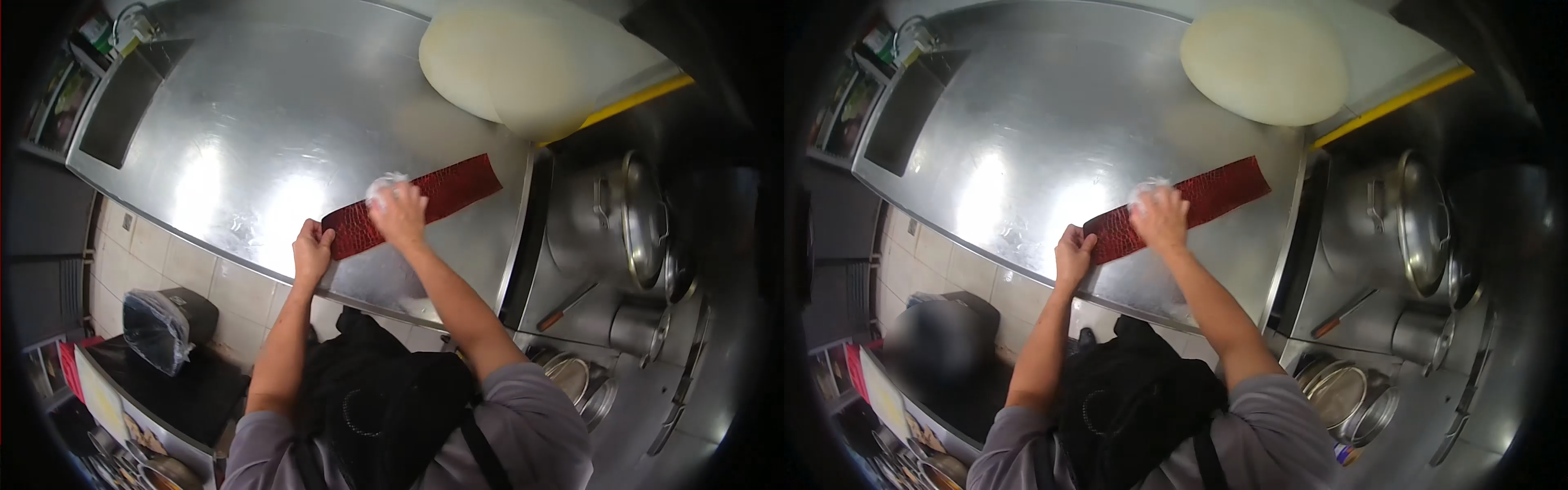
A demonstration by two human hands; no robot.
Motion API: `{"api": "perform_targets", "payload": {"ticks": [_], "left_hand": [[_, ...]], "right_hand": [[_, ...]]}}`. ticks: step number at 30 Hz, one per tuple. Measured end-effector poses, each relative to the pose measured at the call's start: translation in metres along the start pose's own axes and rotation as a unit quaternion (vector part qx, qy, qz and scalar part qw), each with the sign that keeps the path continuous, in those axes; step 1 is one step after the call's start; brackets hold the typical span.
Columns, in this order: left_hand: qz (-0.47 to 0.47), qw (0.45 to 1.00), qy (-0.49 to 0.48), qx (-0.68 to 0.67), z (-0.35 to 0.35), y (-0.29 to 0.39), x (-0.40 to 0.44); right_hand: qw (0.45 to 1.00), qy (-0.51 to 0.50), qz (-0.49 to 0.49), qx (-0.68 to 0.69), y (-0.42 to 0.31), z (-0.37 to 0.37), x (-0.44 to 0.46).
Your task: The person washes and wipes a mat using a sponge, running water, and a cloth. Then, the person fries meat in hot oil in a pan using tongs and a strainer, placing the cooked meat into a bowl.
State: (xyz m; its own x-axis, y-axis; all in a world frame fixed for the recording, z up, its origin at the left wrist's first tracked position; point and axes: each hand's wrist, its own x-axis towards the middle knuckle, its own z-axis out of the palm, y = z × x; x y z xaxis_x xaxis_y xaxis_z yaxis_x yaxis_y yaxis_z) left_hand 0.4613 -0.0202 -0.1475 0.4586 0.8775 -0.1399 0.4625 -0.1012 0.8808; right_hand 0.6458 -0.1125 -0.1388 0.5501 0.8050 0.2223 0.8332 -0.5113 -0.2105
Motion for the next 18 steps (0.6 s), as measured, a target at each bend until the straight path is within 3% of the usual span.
{"api": "perform_targets", "payload": {"ticks": [8,11,12,14,15,16,18], "left_hand": [[-0.033,0.999,0.005,-0.007,-0.003,0.006,-0.005],[-0.035,0.999,0.006,0.006,-0.004,0.006,-0.004],[-0.035,0.999,0.008,0.007,-0.005,0.004,-0.002],[-0.054,0.999,-0.003,0.002,-0.003,-0.002,-0.001],[-0.055,0.998,-0.006,0.003,-0.003,-0.003,-0.002],[-0.054,0.999,-0.005,-0.003,-0.004,-0.004,0.001],[-0.048,0.999,-0.010,-0.011,-0.002,-0.008,0.002]], "right_hand": [[0.962,0.056,0.238,-0.121,0.217,-0.025,0.047],[0.973,0.113,0.177,-0.092,0.268,-0.045,0.056],[0.974,0.113,0.176,-0.091,0.252,-0.058,0.060],[0.979,0.177,0.084,0.053,0.186,-0.090,0.062],[0.983,0.146,0.065,0.095,0.137,-0.098,0.058],[0.970,0.070,0.105,0.209,0.082,-0.105,0.047],[0.974,-0.061,0.069,0.207,-0.002,-0.076,0.022]]}}
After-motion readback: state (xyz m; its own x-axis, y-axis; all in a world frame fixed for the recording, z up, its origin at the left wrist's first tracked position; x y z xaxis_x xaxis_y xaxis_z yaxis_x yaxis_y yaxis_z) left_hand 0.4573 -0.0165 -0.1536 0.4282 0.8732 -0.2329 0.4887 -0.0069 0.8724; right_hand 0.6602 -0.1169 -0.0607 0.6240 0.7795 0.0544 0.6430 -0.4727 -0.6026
